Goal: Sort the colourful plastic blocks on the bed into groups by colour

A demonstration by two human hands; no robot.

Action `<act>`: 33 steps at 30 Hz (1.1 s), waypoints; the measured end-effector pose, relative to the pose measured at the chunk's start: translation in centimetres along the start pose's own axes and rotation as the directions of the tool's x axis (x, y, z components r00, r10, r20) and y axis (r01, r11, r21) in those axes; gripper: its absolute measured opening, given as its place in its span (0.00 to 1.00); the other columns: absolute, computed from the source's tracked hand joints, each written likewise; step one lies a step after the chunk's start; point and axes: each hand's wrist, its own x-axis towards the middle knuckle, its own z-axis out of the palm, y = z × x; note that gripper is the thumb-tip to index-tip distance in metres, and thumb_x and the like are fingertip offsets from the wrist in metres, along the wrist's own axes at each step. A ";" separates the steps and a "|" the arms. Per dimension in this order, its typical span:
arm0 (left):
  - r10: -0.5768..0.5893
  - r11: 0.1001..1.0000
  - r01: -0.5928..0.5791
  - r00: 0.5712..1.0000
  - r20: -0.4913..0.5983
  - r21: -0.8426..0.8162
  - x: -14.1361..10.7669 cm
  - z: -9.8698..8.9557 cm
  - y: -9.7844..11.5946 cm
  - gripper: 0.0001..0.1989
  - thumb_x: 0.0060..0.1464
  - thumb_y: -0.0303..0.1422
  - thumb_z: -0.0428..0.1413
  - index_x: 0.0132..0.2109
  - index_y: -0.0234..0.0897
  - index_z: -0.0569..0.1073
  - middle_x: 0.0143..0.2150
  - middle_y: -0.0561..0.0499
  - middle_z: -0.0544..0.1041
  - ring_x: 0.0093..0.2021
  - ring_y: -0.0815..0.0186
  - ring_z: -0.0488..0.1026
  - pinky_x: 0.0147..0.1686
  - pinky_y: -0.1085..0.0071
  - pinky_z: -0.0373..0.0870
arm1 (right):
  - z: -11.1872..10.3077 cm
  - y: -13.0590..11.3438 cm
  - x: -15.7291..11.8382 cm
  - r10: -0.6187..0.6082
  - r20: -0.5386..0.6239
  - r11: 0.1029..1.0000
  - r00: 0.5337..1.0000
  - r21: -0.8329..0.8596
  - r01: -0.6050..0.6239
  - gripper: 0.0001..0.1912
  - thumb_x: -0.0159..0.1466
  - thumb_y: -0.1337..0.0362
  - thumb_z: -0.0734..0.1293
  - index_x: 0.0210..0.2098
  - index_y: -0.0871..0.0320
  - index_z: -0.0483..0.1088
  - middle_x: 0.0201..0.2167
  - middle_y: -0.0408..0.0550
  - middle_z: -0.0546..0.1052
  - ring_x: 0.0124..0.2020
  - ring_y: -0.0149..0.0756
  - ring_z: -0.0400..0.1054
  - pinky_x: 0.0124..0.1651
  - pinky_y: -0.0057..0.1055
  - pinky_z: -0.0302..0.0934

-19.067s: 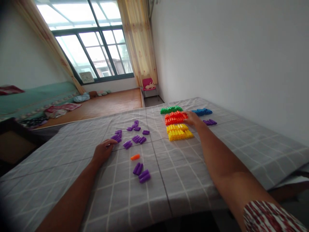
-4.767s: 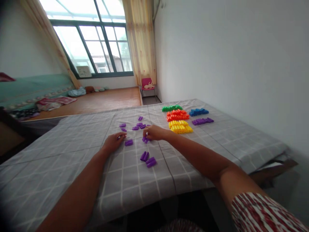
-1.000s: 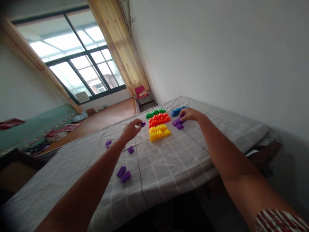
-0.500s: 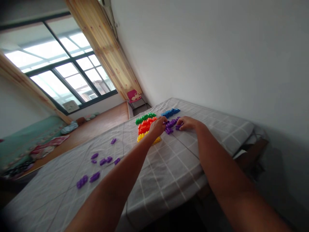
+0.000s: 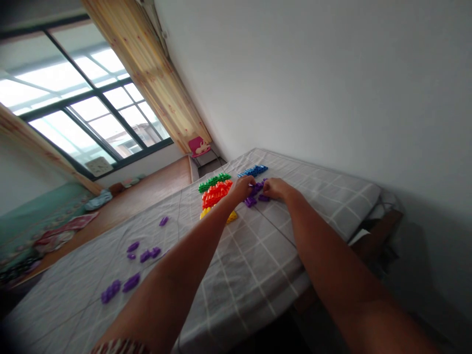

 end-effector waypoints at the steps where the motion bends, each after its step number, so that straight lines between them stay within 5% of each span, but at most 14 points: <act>1: 0.007 1.000 -0.007 1.000 0.004 0.003 0.1 0.1 0.0 0.16 0.48 0.21 0.50 0.43 0.37 0.74 0.44 0.47 0.76 0.43 0.64 0.72 0.45 0.69 0.69 | 0.1 -0.1 0.0 0.032 0.026 0.999 0.999 0.030 -0.033 0.05 0.55 0.62 0.69 0.28 0.57 0.76 0.23 0.45 0.78 0.27 0.34 0.71 0.29 0.25 0.61; 5: 0.008 1.000 -0.009 1.000 0.024 0.021 0.5 0.3 -0.3 0.17 0.48 0.20 0.49 0.43 0.37 0.76 0.45 0.46 0.77 0.45 0.63 0.73 0.47 0.68 0.69 | 0.3 -0.4 0.2 0.125 0.078 0.977 0.989 0.163 -0.137 0.05 0.57 0.63 0.68 0.29 0.58 0.74 0.20 0.45 0.77 0.23 0.34 0.72 0.27 0.25 0.64; 11: -0.001 1.000 0.000 0.993 0.117 0.010 0.1 -0.3 0.2 0.22 0.48 0.20 0.51 0.49 0.37 0.77 0.47 0.46 0.79 0.48 0.61 0.74 0.51 0.65 0.69 | 1.0 0.1 0.4 0.037 0.105 0.938 0.994 0.339 -0.071 0.11 0.57 0.57 0.70 0.33 0.60 0.73 0.23 0.46 0.77 0.24 0.33 0.72 0.28 0.26 0.66; 14: 0.032 0.999 -0.030 0.998 0.053 -0.024 -0.8 -1.4 0.6 0.24 0.48 0.18 0.49 0.50 0.38 0.76 0.50 0.47 0.78 0.51 0.62 0.73 0.53 0.65 0.69 | 1.1 0.3 0.4 0.046 0.067 0.919 0.997 0.389 -0.068 0.13 0.58 0.55 0.69 0.33 0.59 0.72 0.25 0.46 0.78 0.24 0.32 0.72 0.29 0.25 0.66; 18: 0.096 0.992 -0.102 0.991 -0.090 -0.070 -4.3 -5.0 0.4 0.23 0.52 0.18 0.46 0.49 0.38 0.77 0.51 0.49 0.77 0.52 0.66 0.72 0.56 0.67 0.66 | 0.5 0.2 0.3 0.053 -0.078 0.975 0.996 0.221 -0.035 0.12 0.61 0.56 0.64 0.31 0.60 0.71 0.28 0.47 0.79 0.24 0.30 0.72 0.29 0.23 0.62; 23: -0.024 0.999 0.021 0.993 -0.118 -0.025 -14.1 -11.9 -2.4 0.18 0.58 0.25 0.46 0.49 0.41 0.76 0.50 0.51 0.77 0.52 0.65 0.72 0.55 0.67 0.66 | 0.1 -0.4 -0.2 -0.013 -0.339 0.998 0.941 0.052 0.032 0.17 0.64 0.53 0.59 0.33 0.58 0.72 0.27 0.48 0.79 0.27 0.33 0.72 0.32 0.26 0.60; 28: -0.323 0.945 0.325 0.945 -0.039 0.036 -27.5 -16.2 -7.5 0.17 0.58 0.31 0.47 0.49 0.42 0.76 0.50 0.52 0.78 0.50 0.64 0.73 0.55 0.65 0.66 | 0.9 -2.2 -1.2 -0.114 -0.619 0.992 0.777 -0.022 0.128 0.15 0.66 0.55 0.58 0.40 0.58 0.71 0.30 0.51 0.79 0.34 0.39 0.73 0.38 0.30 0.60; 31: -0.448 0.892 0.447 0.894 -0.004 0.063 -34.9 -16.8 -10.6 0.17 0.58 0.33 0.47 0.48 0.42 0.77 0.48 0.52 0.78 0.47 0.64 0.74 0.52 0.66 0.68 | 2.0 -5.8 -2.2 -0.219 -0.650 0.974 0.728 -0.096 0.207 0.17 0.67 0.55 0.57 0.44 0.58 0.70 0.31 0.53 0.79 0.35 0.41 0.73 0.39 0.31 0.61; 33: -0.509 0.858 0.506 0.861 0.007 0.087 -38.9 -16.7 -12.2 0.17 0.57 0.32 0.47 0.48 0.42 0.77 0.49 0.51 0.78 0.47 0.64 0.74 0.51 0.67 0.69 | 3.4 -9.7 -3.1 -0.369 -0.529 0.928 0.764 -0.167 0.333 0.17 0.67 0.55 0.58 0.44 0.58 0.71 0.34 0.54 0.79 0.35 0.42 0.72 0.39 0.33 0.61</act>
